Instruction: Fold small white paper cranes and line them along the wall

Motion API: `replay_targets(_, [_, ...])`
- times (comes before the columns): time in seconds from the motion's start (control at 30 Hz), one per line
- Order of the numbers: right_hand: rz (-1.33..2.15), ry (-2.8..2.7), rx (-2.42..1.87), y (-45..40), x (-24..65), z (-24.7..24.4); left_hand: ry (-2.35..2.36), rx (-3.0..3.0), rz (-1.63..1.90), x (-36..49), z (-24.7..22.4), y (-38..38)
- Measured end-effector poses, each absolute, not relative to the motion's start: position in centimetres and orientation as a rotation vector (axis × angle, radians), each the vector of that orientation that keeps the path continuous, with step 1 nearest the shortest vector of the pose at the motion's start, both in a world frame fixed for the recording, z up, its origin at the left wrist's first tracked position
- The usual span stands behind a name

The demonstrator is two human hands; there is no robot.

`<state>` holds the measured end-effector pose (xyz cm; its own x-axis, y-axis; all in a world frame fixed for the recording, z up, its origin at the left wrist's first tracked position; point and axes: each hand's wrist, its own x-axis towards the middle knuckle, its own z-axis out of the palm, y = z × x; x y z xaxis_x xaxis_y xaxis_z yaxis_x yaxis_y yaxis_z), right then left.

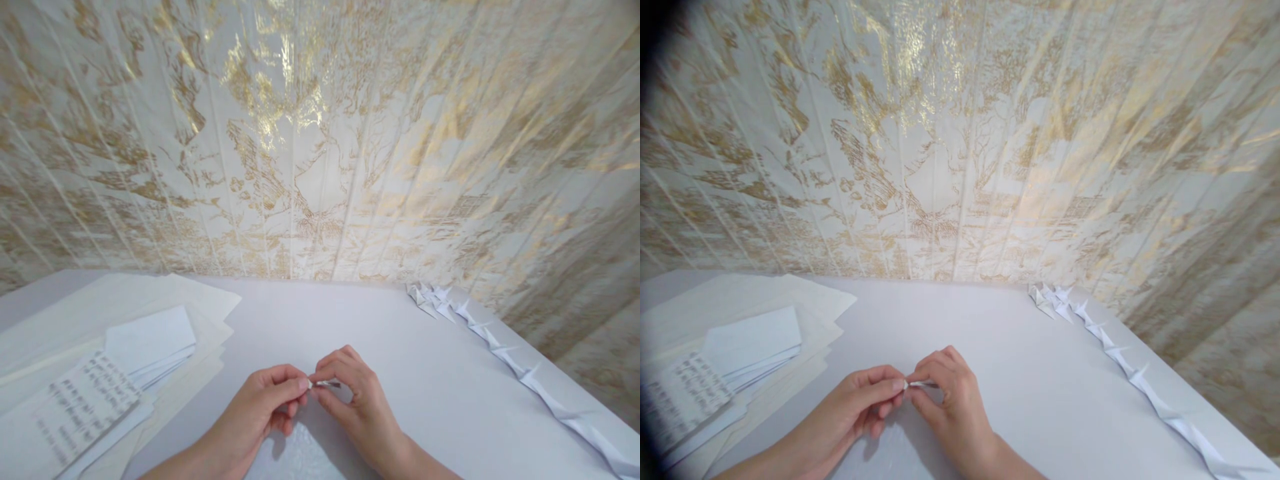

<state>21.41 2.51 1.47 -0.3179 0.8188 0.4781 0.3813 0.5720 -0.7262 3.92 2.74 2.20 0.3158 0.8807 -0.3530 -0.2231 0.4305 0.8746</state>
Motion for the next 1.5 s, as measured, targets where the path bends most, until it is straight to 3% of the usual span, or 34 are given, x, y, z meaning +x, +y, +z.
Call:
replay_targets(0.27, [0.726, -1.86, -1.016, 2.8, 21.3, 1.5, 0.966, 0.827, 0.822, 3.7, 2.1, 2.7])
replay_targets(0.77, [0.532, -1.991, -0.857, 2.6, 21.6, 1.8, 0.86, 0.798, 0.683, 3.3, 2.4, 3.1])
replay_targets(1.17, [0.756, -1.814, -1.077, 2.7, 21.1, 1.1, 0.914, 1.082, 0.768, 3.7, 1.4, 3.0])
replay_targets(1.5, [1.037, -1.605, -1.207, 2.1, 20.4, 0.7, 1.185, 1.687, 0.82, 3.8, 1.1, 2.2])
